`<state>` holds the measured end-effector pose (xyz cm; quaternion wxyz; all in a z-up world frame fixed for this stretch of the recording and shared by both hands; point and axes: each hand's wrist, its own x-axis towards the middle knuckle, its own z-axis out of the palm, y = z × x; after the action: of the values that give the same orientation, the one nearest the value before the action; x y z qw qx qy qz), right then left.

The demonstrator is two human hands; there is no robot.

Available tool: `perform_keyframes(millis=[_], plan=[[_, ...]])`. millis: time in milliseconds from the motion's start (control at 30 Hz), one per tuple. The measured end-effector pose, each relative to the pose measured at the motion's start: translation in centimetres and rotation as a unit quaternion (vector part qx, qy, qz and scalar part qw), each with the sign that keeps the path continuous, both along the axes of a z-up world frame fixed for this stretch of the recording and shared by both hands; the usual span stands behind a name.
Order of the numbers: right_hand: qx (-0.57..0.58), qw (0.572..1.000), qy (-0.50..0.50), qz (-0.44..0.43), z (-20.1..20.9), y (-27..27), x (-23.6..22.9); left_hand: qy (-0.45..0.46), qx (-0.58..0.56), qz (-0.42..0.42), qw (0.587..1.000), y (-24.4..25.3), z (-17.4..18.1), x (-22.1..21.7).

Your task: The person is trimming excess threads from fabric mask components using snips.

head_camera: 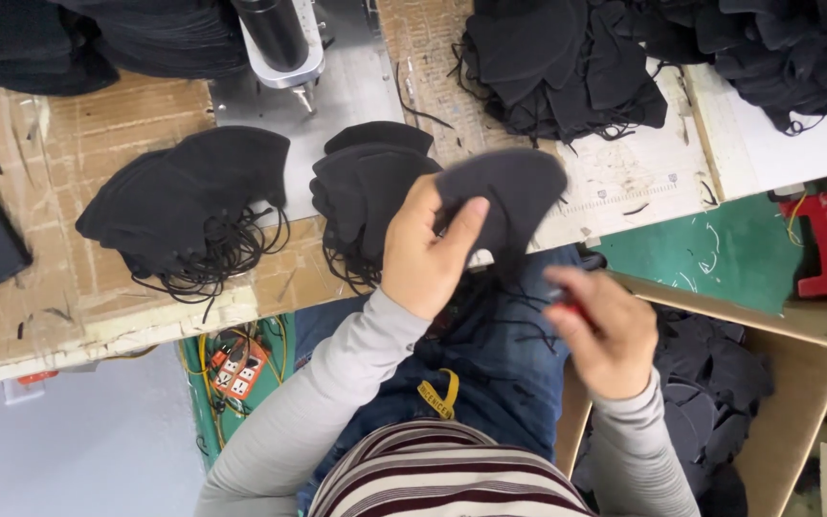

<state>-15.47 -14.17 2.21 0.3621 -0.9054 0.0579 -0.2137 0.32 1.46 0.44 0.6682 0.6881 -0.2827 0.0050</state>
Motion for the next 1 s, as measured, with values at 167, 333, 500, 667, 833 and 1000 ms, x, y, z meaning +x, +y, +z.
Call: perform_keyframes(millis=[167,333,500,667,833,1000], plan=[[-0.010,0.999,0.029,-0.042,-0.5,-0.2,0.5,0.137,-0.058,-0.036,0.988,-0.6,-2.0,-0.1],[-0.033,0.999,0.035,-0.022,-0.2,0.2,0.9,0.116,-0.038,-0.022,0.992,-0.8,-1.9,-0.5],[-0.051,0.998,0.023,0.001,-0.1,0.5,1.2,0.124,-0.020,-0.009,0.992,-0.8,-1.7,-0.8],[-0.115,0.993,-0.008,-0.002,-0.4,0.7,1.4,0.154,-0.004,-0.001,0.988,-0.8,-1.7,-0.7],[-0.159,0.987,-0.016,0.013,-0.2,0.8,1.7,0.354,-0.138,-0.077,0.922,-0.8,-0.6,-0.1],[-0.148,0.989,-0.014,0.013,-0.3,0.8,1.9,0.340,-0.149,-0.085,0.925,-0.7,-0.7,-0.1]])
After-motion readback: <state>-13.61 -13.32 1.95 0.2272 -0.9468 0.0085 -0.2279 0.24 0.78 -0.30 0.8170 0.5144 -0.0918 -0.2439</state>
